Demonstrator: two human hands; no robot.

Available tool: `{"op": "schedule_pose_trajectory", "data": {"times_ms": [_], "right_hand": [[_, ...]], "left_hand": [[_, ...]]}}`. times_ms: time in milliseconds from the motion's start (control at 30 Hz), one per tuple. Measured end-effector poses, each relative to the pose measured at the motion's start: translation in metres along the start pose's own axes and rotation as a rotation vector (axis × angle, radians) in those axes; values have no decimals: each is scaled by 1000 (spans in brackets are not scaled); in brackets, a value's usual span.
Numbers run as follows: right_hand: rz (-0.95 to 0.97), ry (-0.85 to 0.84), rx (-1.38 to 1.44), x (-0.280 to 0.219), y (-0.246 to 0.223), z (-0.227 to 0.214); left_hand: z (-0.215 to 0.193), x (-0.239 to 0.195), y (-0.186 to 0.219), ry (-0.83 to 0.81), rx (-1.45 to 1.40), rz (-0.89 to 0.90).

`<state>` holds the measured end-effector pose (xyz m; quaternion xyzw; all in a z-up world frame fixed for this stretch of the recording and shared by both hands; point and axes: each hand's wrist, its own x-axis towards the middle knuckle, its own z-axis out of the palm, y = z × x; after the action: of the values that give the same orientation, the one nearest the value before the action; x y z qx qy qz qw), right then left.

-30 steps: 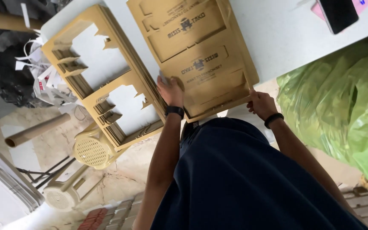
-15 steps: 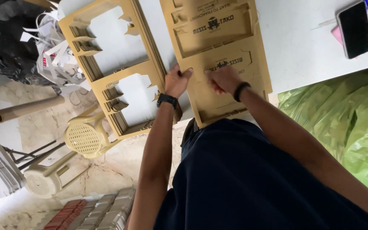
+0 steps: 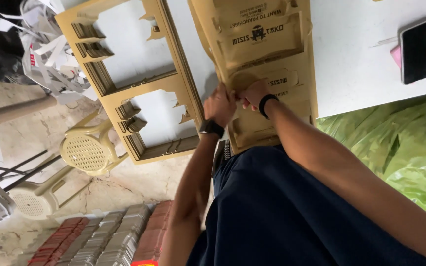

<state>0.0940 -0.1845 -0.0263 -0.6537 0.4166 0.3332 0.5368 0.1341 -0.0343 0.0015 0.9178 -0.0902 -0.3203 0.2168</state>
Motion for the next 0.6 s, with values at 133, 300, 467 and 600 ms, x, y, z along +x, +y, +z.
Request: {"op": "schedule_pose_trajectory", "data": {"times_ms": [133,300,467,600], "right_hand": [[62,-49,-98,-16,-28,-5],[30,-5,-73,18,-1,2],[-181,-118,-935,98,72,12],[-444,-176,-1699,169,137,18]], "left_hand": [[-18,37,-24,-196,-260,-189],[25,52,-25,-19,46,4],[26,-3,28,527,229,121],[0,-40,18,364,341,374]]}}
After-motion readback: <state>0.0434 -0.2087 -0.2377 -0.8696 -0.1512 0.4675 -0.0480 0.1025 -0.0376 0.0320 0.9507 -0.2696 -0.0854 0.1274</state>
